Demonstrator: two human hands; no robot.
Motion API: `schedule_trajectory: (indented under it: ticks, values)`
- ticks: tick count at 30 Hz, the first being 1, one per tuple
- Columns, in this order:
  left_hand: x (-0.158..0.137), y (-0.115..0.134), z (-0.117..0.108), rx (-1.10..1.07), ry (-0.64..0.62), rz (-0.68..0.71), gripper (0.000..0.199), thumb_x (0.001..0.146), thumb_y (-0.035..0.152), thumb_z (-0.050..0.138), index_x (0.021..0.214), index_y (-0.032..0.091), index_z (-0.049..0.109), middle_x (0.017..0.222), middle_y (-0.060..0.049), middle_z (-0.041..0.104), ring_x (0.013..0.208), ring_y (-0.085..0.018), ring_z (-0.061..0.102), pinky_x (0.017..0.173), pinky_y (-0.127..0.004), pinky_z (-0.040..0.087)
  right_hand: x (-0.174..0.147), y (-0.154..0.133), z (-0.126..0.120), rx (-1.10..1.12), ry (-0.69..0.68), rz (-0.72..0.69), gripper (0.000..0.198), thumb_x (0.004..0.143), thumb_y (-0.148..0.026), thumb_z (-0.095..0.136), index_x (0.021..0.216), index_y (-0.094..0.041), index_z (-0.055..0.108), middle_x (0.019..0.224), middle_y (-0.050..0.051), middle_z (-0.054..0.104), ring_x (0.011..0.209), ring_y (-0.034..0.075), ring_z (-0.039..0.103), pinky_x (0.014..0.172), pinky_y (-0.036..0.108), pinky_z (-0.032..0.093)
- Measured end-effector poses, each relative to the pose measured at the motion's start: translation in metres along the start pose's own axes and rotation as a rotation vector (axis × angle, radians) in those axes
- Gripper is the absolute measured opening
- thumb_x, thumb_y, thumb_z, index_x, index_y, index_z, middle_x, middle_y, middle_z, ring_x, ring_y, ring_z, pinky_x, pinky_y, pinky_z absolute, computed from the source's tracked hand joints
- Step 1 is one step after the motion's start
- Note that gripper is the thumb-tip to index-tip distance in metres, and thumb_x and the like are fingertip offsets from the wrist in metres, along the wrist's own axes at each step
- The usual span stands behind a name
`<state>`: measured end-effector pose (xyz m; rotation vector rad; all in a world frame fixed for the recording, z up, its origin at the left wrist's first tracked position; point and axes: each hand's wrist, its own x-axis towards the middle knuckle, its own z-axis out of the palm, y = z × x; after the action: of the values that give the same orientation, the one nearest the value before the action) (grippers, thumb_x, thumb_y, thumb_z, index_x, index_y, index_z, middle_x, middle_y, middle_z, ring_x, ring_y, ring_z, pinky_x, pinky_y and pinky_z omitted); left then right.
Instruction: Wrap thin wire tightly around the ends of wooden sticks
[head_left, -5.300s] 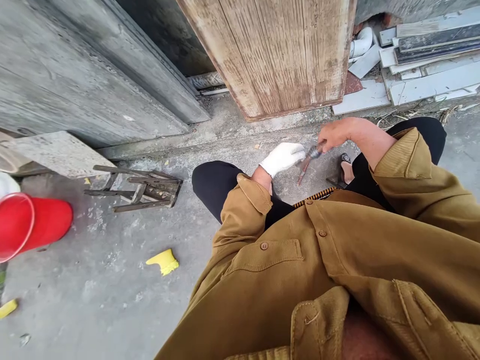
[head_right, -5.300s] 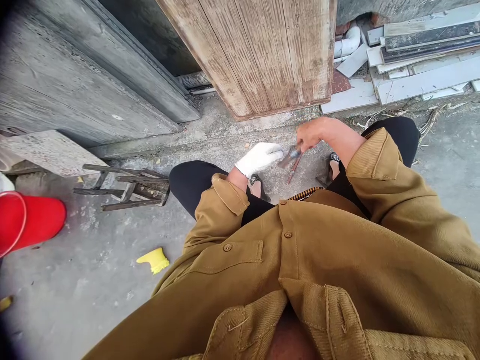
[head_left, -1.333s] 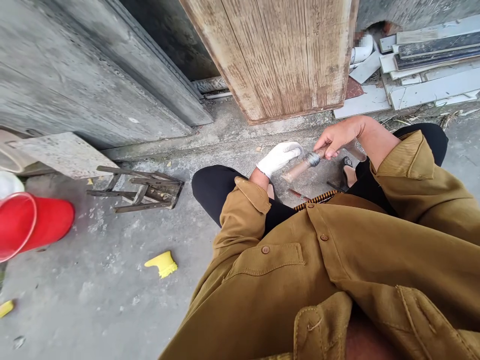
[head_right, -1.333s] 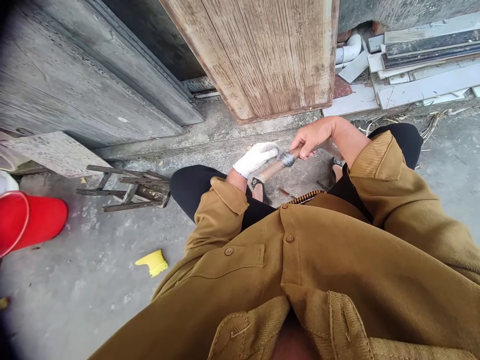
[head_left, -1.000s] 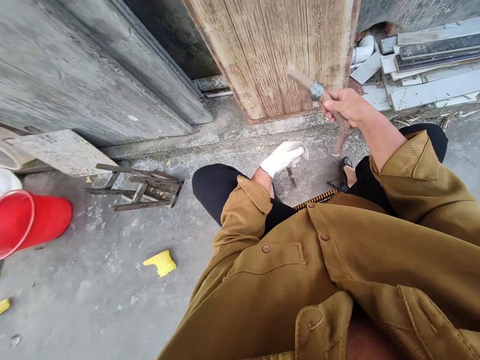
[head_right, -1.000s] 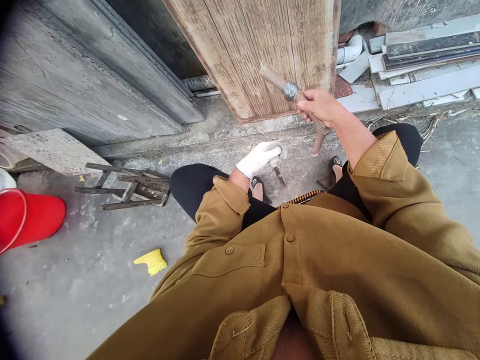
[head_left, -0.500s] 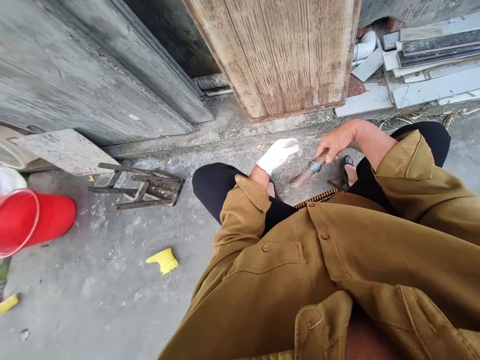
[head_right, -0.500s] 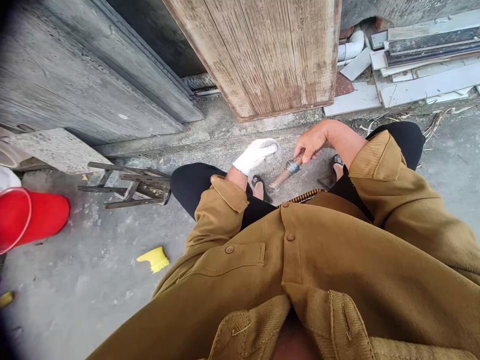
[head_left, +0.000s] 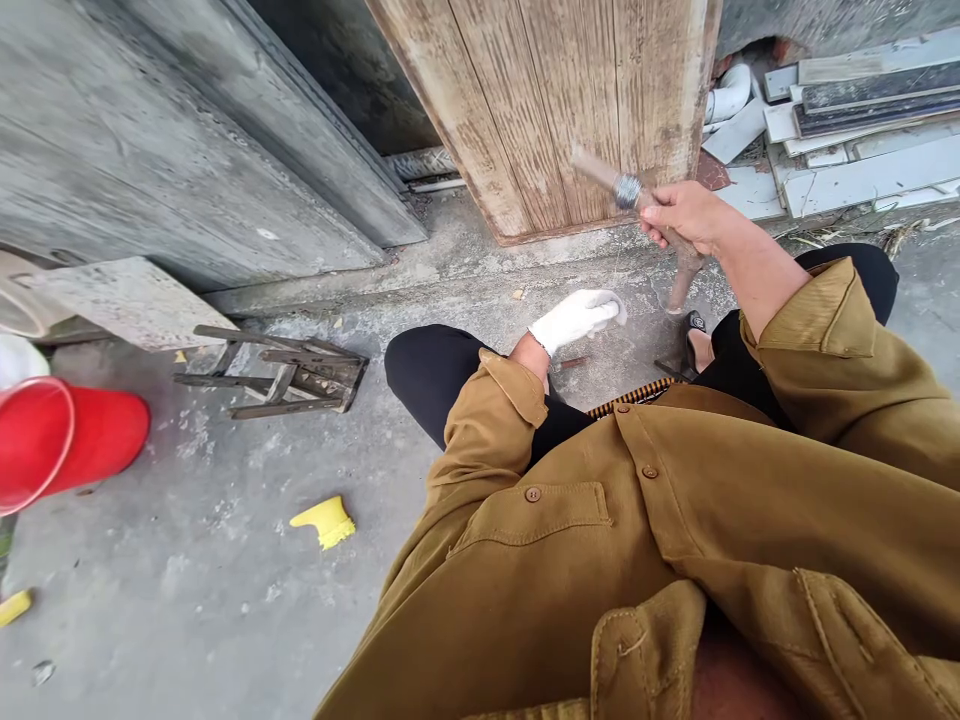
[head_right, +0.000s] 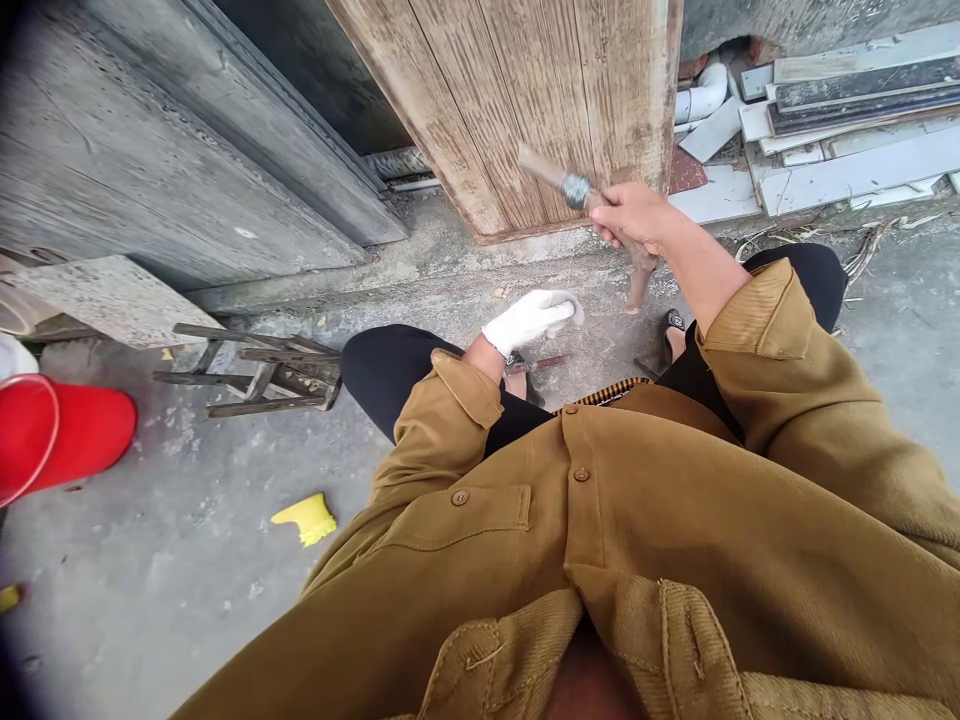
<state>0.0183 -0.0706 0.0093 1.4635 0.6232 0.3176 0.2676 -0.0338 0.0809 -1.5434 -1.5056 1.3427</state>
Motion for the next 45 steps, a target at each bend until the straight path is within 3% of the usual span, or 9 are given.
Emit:
schedule_trajectory:
  ticks: [3,6,15,19,24,29,35,39,45]
  values:
    - [-0.002,0.004,-0.001,-0.005,0.027,0.021,0.042,0.091,0.054,0.07,0.087,0.012,0.07,0.072,-0.003,0.061,0.053,-0.007,0.04,0.048,-0.021,0.032,0.008,0.008,0.004,-0.568,-0.029,0.087,0.019,0.09,-0.023,0.074,0.078,-0.018,0.059,0.074,0.005,0.061,0.079,0.02,0.061,0.072,0.032,0.047]
    - [-0.005,0.009,-0.004,0.032,0.075,0.011,0.037,0.091,0.047,0.068,0.081,0.012,0.068,0.067,-0.001,0.057,0.052,-0.007,0.037,0.049,-0.021,0.03,0.01,0.014,0.007,-0.91,-0.29,0.169,0.013,0.085,-0.022,0.079,0.079,-0.016,0.068,0.078,0.007,0.066,0.09,0.026,0.067,0.081,0.037,0.046]
    - [-0.004,0.007,-0.017,0.186,0.226,-0.01,0.026,0.089,0.037,0.064,0.079,0.013,0.065,0.068,-0.001,0.058,0.058,-0.009,0.045,0.056,-0.022,0.037,-0.003,0.008,0.015,-0.711,-1.02,0.172,0.016,0.085,-0.029,0.079,0.095,-0.017,0.076,0.071,-0.002,0.062,0.069,0.014,0.058,0.073,0.03,0.046]
    - [0.0,0.0,-0.015,0.169,0.345,0.01,0.023,0.092,0.034,0.063,0.079,0.015,0.062,0.066,-0.001,0.057,0.06,-0.011,0.048,0.057,-0.022,0.04,-0.009,-0.004,0.0,-0.396,-0.937,-0.017,0.027,0.085,-0.041,0.08,0.093,-0.017,0.071,0.078,-0.001,0.063,0.073,0.013,0.058,0.072,0.027,0.048]
    - [-0.003,0.004,-0.006,0.199,0.203,0.057,0.031,0.101,0.038,0.055,0.087,0.014,0.068,0.062,0.001,0.053,0.055,-0.01,0.046,0.055,-0.021,0.036,-0.007,0.0,-0.019,0.047,-0.328,-0.209,0.035,0.086,-0.05,0.076,0.085,-0.019,0.059,0.08,0.003,0.062,0.069,0.014,0.052,0.064,0.029,0.048]
    - [-0.007,0.016,-0.001,0.119,0.118,0.032,0.031,0.099,0.04,0.057,0.087,0.013,0.067,0.073,-0.002,0.061,0.053,-0.007,0.041,0.053,-0.021,0.033,0.005,0.011,-0.013,-0.417,-0.072,-0.006,0.017,0.091,-0.032,0.07,0.086,-0.02,0.06,0.073,0.004,0.059,0.073,0.019,0.058,0.07,0.033,0.049]
    - [-0.005,0.019,-0.001,0.383,0.125,0.053,0.027,0.094,0.031,0.057,0.079,0.013,0.07,0.072,-0.001,0.064,0.064,-0.012,0.052,0.066,-0.023,0.042,0.005,0.014,0.01,-0.943,-0.488,0.127,0.009,0.085,-0.026,0.077,0.083,-0.019,0.071,0.076,0.005,0.065,0.083,0.023,0.064,0.077,0.035,0.045]
    - [-0.007,0.016,-0.004,0.391,0.177,0.027,0.022,0.09,0.03,0.062,0.078,0.013,0.07,0.074,-0.002,0.067,0.071,-0.014,0.057,0.071,-0.025,0.046,0.0,0.015,0.017,-0.896,-0.869,0.175,0.016,0.082,-0.033,0.08,0.088,-0.019,0.076,0.064,-0.001,0.06,0.065,0.016,0.058,0.068,0.031,0.044]
    - [-0.004,0.006,-0.012,0.218,0.19,-0.026,0.033,0.091,0.045,0.069,0.081,0.013,0.068,0.066,0.0,0.061,0.058,-0.01,0.049,0.058,-0.023,0.04,-0.008,-0.001,0.011,-0.667,-1.017,0.119,0.028,0.081,-0.041,0.083,0.092,-0.017,0.075,0.071,-0.003,0.063,0.067,0.012,0.059,0.071,0.026,0.047]
